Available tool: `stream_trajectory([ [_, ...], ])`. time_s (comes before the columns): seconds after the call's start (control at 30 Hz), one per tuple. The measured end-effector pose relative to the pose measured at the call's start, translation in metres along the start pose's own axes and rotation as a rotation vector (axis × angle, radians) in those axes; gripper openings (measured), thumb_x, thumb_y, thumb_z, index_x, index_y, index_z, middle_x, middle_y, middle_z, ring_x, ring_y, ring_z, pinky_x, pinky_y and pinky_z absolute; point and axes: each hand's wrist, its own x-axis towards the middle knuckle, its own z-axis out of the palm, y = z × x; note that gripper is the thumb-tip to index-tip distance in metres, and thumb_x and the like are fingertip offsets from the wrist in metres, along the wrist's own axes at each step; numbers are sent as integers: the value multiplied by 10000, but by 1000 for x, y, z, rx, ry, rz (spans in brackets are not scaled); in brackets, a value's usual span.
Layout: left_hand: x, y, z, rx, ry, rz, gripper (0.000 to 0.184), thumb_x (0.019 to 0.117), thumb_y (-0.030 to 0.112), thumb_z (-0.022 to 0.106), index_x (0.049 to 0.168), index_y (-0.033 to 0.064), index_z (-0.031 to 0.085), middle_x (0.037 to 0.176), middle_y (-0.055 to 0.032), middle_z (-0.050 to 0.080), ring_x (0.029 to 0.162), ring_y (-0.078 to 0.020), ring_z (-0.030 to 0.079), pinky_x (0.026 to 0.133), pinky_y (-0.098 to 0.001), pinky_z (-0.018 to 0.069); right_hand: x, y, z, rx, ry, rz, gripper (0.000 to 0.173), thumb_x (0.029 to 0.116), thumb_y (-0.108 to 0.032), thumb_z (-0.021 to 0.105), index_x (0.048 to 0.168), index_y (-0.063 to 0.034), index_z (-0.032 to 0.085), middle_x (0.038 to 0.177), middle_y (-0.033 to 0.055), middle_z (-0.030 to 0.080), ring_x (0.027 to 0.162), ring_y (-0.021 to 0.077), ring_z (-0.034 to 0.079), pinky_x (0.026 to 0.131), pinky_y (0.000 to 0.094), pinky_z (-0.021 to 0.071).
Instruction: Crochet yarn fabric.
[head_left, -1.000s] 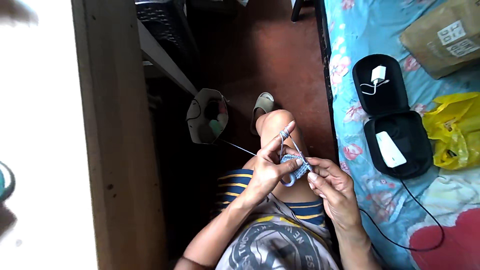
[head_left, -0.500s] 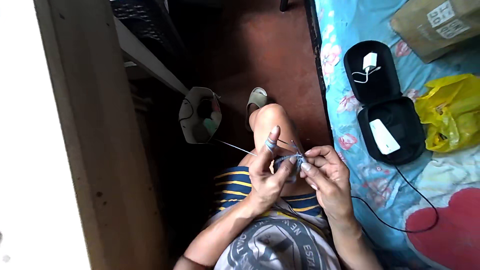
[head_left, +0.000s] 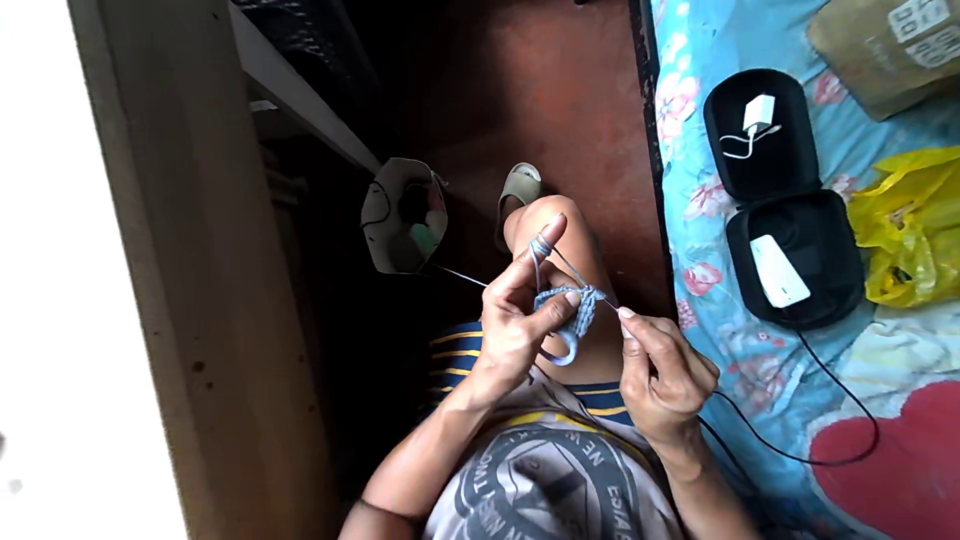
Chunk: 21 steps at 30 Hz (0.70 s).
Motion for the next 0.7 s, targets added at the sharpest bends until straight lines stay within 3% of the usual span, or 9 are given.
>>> stream_trajectory([
  [0.4,8,3,-12,-135,-49,-158,614,885,-90,538,1479,67,523,795,-43,679,630,-64,626,604,-204,549,1,8,-6,142,-92,12,186,1004,-34,577,1003,20,755,818,129,694,764,84,658,710,155,523],
  [0.57,9,2,-11,-174,-46,-189,598,889,-98,520,1464,65,536,794,-35,668,623,-52,614,592,-183,535,1,12,-8,417,-155,191,153,986,-23,607,1032,45,736,850,63,694,775,-23,631,728,109,528],
  [0.7,10,1,-10,-118,-53,-193,628,884,-98,491,1489,68,505,807,-31,662,635,-49,605,592,-179,522,4,13,-10,655,-222,393,146,951,21,612,1047,32,721,913,-12,739,773,-15,664,730,155,575],
])
